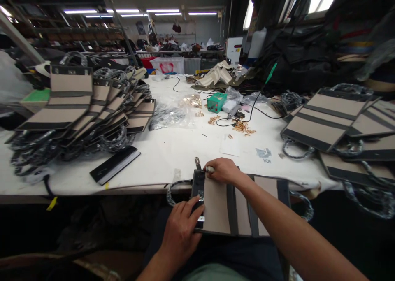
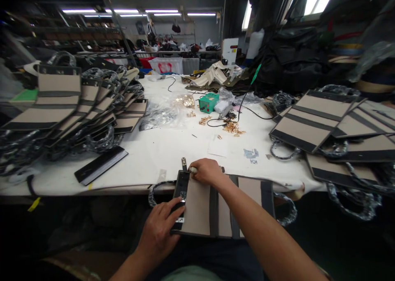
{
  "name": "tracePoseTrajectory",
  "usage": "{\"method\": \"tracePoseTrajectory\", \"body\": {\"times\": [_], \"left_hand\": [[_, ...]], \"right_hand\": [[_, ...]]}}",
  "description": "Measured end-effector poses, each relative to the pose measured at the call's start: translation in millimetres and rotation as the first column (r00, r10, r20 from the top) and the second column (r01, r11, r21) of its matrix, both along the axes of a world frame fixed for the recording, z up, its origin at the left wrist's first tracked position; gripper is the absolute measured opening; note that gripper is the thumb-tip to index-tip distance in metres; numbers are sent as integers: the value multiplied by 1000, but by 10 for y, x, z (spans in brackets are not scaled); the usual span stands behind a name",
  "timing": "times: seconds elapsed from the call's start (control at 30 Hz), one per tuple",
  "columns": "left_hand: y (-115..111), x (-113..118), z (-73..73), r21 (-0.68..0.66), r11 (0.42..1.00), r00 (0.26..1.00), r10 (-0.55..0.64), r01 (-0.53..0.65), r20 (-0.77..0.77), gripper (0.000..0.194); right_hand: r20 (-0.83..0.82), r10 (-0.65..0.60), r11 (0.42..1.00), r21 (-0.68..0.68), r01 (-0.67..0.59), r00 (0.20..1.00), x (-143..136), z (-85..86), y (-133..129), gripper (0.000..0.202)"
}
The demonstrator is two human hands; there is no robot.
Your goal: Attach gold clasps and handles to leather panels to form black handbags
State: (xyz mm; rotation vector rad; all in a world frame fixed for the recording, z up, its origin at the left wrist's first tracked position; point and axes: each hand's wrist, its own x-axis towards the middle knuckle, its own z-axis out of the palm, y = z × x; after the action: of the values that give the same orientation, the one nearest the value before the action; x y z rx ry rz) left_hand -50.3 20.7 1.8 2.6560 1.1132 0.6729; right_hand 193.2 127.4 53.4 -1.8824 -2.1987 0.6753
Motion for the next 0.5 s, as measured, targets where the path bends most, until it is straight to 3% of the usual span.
{"method": "tracePoseTrajectory", "body": {"times": [0.23, 0.37, 0.5], "left_hand": [[39, 17, -56, -115, 993, 999, 24, -29, -44, 66], [86, -17, -168, -60, 997, 998, 44, -42, 34, 65], [181, 2, -142, -19, 999, 996, 31, -30, 85, 62]], "right_hand": [[22, -24, 999, -28, 25, 999, -34, -29, 3, 29], [-2, -54, 998, -28, 54, 999, -25, -30, -18, 28], [-39, -78, 997, 23, 79, 996, 15, 43, 10, 26]]}}
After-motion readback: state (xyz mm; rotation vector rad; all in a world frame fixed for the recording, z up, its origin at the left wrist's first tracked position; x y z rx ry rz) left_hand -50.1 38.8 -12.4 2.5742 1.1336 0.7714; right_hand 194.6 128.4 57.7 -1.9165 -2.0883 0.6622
